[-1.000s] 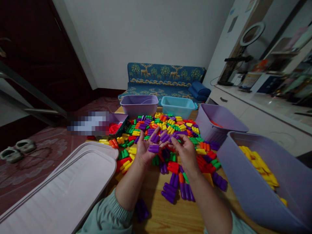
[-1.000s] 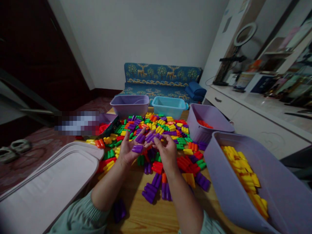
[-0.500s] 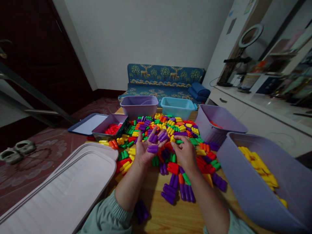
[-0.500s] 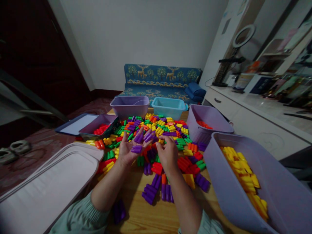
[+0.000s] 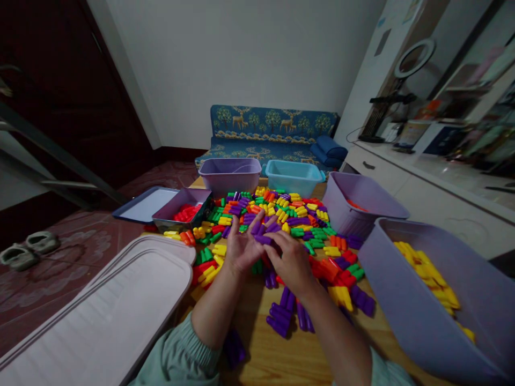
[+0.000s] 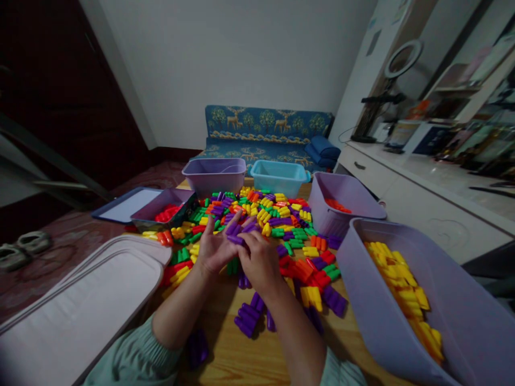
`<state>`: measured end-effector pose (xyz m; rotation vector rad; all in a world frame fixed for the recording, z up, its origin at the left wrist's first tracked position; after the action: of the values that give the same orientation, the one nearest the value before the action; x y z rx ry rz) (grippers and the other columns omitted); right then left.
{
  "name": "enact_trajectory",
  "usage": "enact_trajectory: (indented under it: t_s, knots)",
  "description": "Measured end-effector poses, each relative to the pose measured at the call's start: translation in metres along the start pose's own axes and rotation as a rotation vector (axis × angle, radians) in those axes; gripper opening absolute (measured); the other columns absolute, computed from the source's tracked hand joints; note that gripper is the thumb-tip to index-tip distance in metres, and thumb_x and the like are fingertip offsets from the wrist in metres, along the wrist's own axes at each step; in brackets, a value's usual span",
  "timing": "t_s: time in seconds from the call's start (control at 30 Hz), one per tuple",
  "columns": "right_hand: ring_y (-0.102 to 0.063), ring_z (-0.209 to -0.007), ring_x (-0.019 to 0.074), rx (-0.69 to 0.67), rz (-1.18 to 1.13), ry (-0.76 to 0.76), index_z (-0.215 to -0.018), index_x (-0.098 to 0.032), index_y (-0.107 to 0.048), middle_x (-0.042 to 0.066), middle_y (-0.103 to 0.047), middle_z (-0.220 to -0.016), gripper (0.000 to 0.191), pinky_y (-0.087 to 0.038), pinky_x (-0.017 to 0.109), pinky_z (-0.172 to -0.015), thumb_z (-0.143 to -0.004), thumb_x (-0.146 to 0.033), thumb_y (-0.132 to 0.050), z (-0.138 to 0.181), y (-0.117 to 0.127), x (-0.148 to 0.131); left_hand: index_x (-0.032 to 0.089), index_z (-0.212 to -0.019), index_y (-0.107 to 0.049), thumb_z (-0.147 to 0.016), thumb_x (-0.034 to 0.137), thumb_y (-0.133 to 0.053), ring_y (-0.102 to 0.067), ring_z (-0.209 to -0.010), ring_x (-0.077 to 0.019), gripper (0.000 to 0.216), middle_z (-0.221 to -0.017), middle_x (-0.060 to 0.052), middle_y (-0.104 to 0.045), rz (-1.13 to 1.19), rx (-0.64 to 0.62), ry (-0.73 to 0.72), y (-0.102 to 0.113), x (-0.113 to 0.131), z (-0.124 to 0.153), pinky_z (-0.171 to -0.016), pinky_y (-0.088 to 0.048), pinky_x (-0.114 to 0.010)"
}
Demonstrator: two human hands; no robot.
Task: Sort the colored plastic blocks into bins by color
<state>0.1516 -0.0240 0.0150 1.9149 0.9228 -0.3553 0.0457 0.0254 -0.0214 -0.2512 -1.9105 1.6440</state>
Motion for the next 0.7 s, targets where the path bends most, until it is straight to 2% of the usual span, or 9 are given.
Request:
enact_trajectory:
  t_s: [0.07,0.13,0.27,0.37,0.53,0.7]
  knots:
    - [-0.065,-0.092,0.0224,0.105,-0.063,-0.1,-0.106,-0.02,-0.067,0.008,-0.07,-0.098,0.023,-0.051,0.035,-0.083,-0.086,-0.025,-0.057,-0.002,0.008,0.01,0.017,-0.15,-0.032,-0.087,0.069,-0.039,-0.045,-0.134,-0.0328,0.082,-0.15,-0.02,-0.041,0.007,0.007,0.0,-0.001,0.0,0.0,-0.106,-0.04,-0.048]
    - [-0.066,-0.079,0.0209,0.164,-0.192,-0.222,-0.101,-0.019,-0.067,0.006,-0.071,-0.086,0.023,-0.052,0.032,-0.072,-0.085,-0.033,-0.058,-0.002,0.012,0.023,0.018,-0.15,-0.033,-0.089,0.067,-0.038,-0.046,-0.133,-0.0313,0.079,-0.148,-0.019,-0.044,-0.001,0.012,0.001,-0.003,0.0,0.0,-0.104,-0.041,-0.047]
    - [-0.057,-0.053,0.0147,0.131,-0.504,-0.419,-0.085,-0.018,-0.063,0.001,-0.065,-0.066,0.028,-0.046,0.026,-0.048,-0.078,-0.045,-0.063,-0.001,0.004,0.042,0.017,-0.149,-0.035,-0.09,0.064,-0.038,-0.049,-0.131,-0.0305,0.075,-0.144,-0.019,-0.049,-0.045,0.009,0.012,-0.006,-0.002,0.002,-0.102,-0.044,-0.045]
    - [-0.049,-0.042,0.0109,0.104,-0.645,-0.531,-0.082,-0.019,-0.057,-0.003,-0.059,-0.06,0.033,-0.041,0.023,-0.039,-0.072,-0.049,-0.067,0.001,-0.005,0.049,0.016,-0.148,-0.035,-0.09,0.064,-0.039,-0.049,-0.131,-0.0308,0.075,-0.142,-0.02,-0.05,-0.075,0.005,0.015,-0.007,-0.003,0.002,-0.101,-0.044,-0.045]
    - [-0.05,-0.04,0.0106,0.137,-0.71,-0.562,-0.098,-0.021,-0.049,-0.008,-0.055,-0.059,0.043,-0.042,0.021,-0.036,-0.069,-0.045,-0.071,0.003,-0.007,0.054,0.015,-0.148,-0.034,-0.089,0.065,-0.039,-0.051,-0.129,-0.0309,0.078,-0.142,-0.022,-0.049,-0.086,0.012,0.027,-0.008,-0.004,0.002,-0.099,-0.046,-0.045]
    - [-0.052,-0.042,0.0108,0.053,-0.561,-0.513,-0.115,-0.022,-0.055,-0.005,-0.058,-0.066,0.047,-0.043,0.022,-0.036,-0.073,-0.039,-0.067,0.002,-0.005,0.048,0.013,-0.149,-0.033,-0.09,0.063,-0.041,-0.056,-0.123,-0.0311,0.078,-0.139,-0.023,-0.051,-0.093,0.007,0.015,-0.008,-0.005,0.002,-0.1,-0.045,-0.046]
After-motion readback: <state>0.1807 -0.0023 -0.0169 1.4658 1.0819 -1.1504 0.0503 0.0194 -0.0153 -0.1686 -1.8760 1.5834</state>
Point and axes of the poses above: each hand's wrist, its own z-axis away from the middle knuckle, its own y-axis out of the back of the hand, x = y × z, the point moved 5 cm from there along -z, towards the middle knuckle
